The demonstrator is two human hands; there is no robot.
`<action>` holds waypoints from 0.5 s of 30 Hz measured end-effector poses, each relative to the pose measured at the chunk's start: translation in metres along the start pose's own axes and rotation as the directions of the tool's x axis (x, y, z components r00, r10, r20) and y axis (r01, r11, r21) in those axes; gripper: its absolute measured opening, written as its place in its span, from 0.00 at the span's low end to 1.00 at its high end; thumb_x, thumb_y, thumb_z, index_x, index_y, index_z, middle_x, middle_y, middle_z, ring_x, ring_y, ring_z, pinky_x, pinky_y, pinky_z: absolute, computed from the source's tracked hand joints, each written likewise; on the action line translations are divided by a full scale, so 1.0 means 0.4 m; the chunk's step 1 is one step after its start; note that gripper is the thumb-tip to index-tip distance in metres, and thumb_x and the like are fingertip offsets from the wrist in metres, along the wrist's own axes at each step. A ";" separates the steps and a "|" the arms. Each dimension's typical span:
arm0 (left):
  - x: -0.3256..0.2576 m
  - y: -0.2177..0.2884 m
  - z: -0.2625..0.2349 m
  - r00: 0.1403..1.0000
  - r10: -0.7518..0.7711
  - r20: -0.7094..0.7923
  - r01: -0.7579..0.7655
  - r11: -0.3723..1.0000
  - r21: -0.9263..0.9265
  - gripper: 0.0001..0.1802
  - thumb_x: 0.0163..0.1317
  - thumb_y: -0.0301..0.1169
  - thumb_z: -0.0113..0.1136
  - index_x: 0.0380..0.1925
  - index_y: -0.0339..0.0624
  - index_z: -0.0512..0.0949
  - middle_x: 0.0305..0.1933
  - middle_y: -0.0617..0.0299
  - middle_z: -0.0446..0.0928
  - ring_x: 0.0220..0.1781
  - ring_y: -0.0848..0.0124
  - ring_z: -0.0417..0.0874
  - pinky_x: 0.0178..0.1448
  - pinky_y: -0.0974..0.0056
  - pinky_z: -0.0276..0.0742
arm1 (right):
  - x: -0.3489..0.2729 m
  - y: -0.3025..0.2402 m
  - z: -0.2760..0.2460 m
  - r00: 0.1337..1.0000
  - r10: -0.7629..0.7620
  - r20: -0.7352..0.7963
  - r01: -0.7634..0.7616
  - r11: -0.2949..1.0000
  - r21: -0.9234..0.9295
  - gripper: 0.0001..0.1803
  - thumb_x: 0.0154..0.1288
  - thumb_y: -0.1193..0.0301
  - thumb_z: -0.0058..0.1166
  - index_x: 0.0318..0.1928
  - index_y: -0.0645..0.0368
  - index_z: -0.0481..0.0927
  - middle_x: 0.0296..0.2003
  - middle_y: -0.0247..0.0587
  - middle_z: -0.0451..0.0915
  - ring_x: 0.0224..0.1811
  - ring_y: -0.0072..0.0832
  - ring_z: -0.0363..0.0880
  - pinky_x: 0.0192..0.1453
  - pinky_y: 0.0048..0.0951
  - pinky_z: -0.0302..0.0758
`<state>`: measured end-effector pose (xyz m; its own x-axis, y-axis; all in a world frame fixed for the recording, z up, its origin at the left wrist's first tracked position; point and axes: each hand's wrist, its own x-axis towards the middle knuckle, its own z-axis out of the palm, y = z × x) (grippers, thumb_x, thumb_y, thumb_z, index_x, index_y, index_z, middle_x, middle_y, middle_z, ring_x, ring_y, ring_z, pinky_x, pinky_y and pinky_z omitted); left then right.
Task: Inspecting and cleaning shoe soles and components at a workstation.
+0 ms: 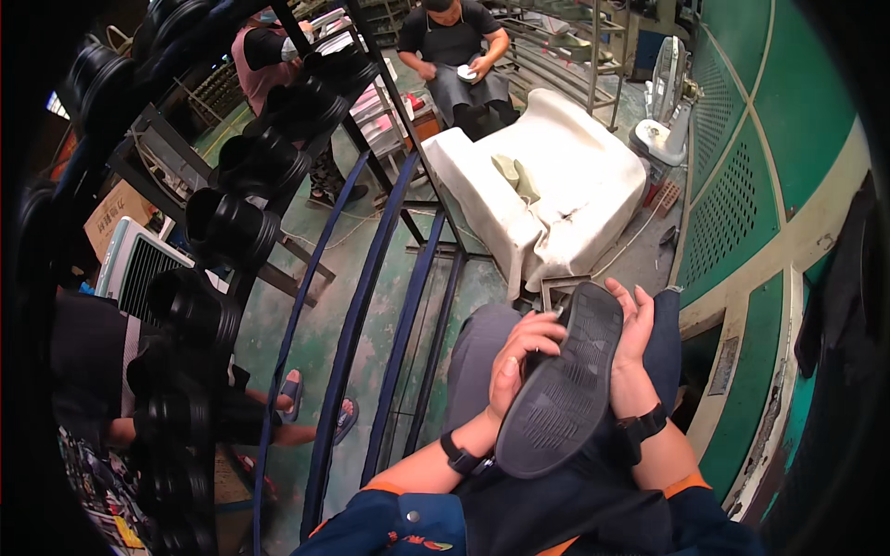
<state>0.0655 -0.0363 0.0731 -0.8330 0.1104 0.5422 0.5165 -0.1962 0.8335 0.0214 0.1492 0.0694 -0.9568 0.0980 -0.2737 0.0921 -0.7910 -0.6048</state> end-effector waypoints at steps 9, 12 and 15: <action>-0.121 0.178 -0.015 0.382 -0.777 0.501 0.894 0.173 -0.414 0.52 0.63 0.27 0.61 0.79 0.47 0.37 0.79 0.53 0.51 0.77 0.65 0.59 0.75 0.60 0.61 | 0.108 0.244 -0.394 0.995 0.028 -0.098 -0.047 0.980 -0.191 0.28 0.75 0.48 0.33 0.47 0.58 0.78 0.45 0.42 0.82 0.44 0.33 0.80 0.48 0.39 0.80; -0.108 0.190 0.003 0.600 -0.560 0.572 0.771 0.595 -0.226 0.58 0.58 0.27 0.65 0.78 0.44 0.33 0.82 0.54 0.41 0.81 0.66 0.47 0.79 0.62 0.45 | 0.125 0.231 -0.202 0.966 0.225 -0.127 -0.249 0.941 -0.228 0.27 0.75 0.48 0.33 0.47 0.57 0.78 0.43 0.41 0.81 0.42 0.33 0.80 0.45 0.40 0.80; -0.008 0.252 0.034 0.674 -0.168 0.719 0.352 0.929 -0.113 0.62 0.51 0.29 0.70 0.78 0.39 0.36 0.82 0.48 0.42 0.82 0.62 0.46 0.80 0.61 0.41 | 0.116 0.146 -0.207 0.903 0.362 -0.232 -0.413 0.880 -0.234 0.27 0.75 0.48 0.33 0.46 0.56 0.78 0.40 0.40 0.81 0.40 0.32 0.80 0.43 0.40 0.80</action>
<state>0.1229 -0.0431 0.1570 -0.5056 0.8081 0.3022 0.1647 -0.2534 0.9532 0.0051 0.1574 -0.0405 -0.7665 -0.0584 -0.6396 0.5412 -0.5950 -0.5942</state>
